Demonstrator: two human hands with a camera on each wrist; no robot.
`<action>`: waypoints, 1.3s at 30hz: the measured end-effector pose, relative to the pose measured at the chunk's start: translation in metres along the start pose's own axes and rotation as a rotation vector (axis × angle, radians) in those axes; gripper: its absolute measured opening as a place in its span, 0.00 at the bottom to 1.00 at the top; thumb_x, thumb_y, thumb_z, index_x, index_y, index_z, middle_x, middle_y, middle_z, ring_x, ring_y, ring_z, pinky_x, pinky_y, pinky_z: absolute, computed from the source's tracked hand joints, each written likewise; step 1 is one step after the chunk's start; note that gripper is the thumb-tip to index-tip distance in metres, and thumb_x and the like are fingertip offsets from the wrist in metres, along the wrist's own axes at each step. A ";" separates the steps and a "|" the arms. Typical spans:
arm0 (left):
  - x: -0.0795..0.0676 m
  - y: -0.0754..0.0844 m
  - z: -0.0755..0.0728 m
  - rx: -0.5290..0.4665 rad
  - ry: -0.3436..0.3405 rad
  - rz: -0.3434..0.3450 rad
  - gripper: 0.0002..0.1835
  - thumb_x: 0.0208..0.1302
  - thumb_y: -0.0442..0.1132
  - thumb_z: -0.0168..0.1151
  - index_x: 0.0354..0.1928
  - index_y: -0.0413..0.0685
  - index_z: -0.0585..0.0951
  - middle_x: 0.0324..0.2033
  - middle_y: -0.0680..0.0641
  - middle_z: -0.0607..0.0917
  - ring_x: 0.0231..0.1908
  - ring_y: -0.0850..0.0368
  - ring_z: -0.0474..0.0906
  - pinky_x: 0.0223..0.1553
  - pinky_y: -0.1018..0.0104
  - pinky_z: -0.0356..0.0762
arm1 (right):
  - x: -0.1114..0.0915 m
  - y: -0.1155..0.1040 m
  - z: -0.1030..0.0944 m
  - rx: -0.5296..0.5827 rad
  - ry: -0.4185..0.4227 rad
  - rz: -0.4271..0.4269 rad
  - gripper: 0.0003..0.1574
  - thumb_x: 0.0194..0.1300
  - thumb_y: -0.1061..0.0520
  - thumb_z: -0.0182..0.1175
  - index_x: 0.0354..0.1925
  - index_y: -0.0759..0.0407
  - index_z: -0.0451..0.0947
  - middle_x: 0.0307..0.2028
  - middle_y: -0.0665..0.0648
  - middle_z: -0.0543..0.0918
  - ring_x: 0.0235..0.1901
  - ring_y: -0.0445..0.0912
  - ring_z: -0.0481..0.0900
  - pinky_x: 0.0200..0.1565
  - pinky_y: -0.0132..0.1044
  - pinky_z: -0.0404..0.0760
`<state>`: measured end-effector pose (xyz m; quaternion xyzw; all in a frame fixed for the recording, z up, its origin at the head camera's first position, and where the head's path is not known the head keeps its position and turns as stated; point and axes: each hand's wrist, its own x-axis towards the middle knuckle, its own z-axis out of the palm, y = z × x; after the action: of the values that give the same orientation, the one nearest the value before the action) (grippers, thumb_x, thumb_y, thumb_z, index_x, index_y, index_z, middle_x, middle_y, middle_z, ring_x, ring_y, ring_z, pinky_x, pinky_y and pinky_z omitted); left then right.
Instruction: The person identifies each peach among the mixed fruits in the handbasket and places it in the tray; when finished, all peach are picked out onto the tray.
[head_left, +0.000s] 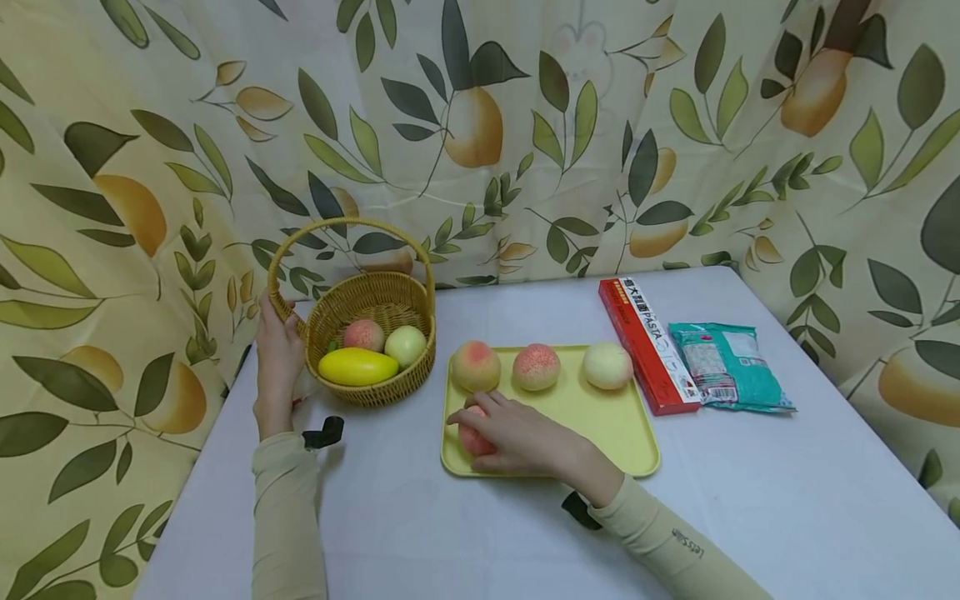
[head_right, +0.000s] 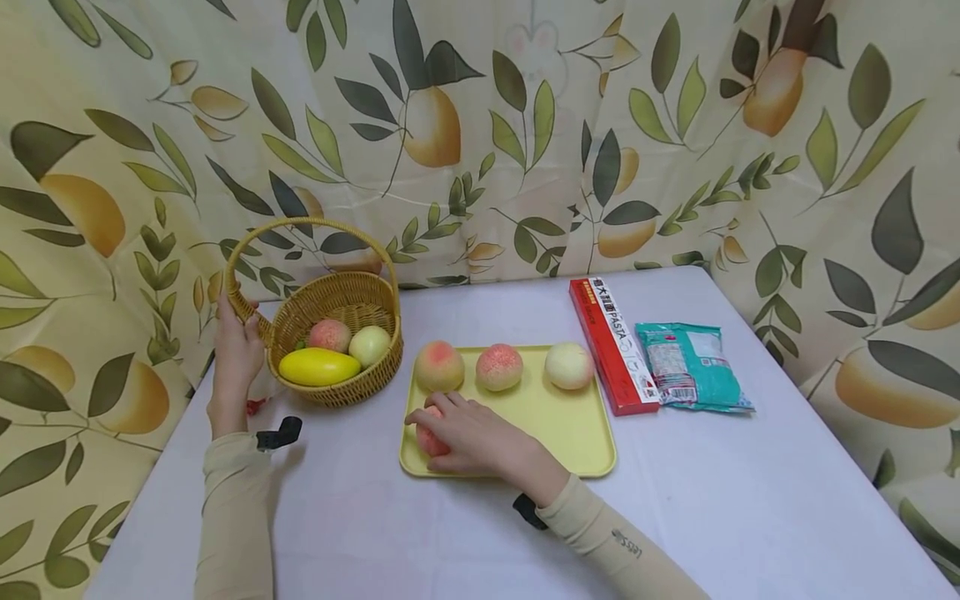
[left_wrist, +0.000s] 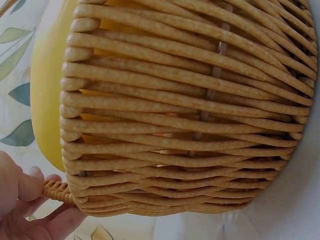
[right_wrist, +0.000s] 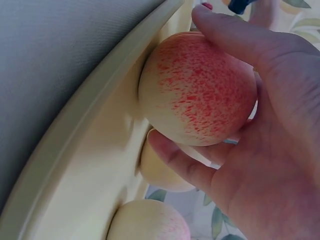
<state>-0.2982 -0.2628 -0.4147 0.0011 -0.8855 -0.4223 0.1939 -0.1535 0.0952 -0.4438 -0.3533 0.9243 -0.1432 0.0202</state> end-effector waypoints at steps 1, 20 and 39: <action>0.000 0.001 0.000 0.000 0.002 0.004 0.31 0.80 0.29 0.41 0.79 0.50 0.49 0.67 0.33 0.72 0.64 0.32 0.72 0.67 0.36 0.71 | 0.000 0.000 -0.001 0.002 -0.005 0.005 0.37 0.64 0.43 0.69 0.68 0.40 0.71 0.58 0.47 0.75 0.56 0.41 0.71 0.55 0.40 0.79; 0.002 -0.002 -0.009 0.040 -0.028 -0.078 0.32 0.81 0.33 0.41 0.80 0.57 0.46 0.70 0.35 0.70 0.66 0.32 0.71 0.70 0.36 0.68 | 0.094 -0.001 -0.058 0.057 0.030 -0.051 0.36 0.77 0.35 0.52 0.75 0.44 0.63 0.72 0.57 0.69 0.69 0.54 0.71 0.72 0.51 0.71; 0.001 -0.006 0.002 0.000 -0.011 -0.013 0.32 0.80 0.29 0.41 0.79 0.52 0.48 0.68 0.34 0.71 0.65 0.32 0.72 0.70 0.36 0.68 | 0.243 0.003 -0.042 -0.106 -0.373 0.070 0.38 0.83 0.39 0.39 0.82 0.32 0.39 0.81 0.62 0.53 0.81 0.61 0.52 0.78 0.61 0.57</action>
<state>-0.3014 -0.2653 -0.4203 0.0046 -0.8866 -0.4234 0.1861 -0.3430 -0.0527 -0.3891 -0.3420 0.9225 -0.0259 0.1773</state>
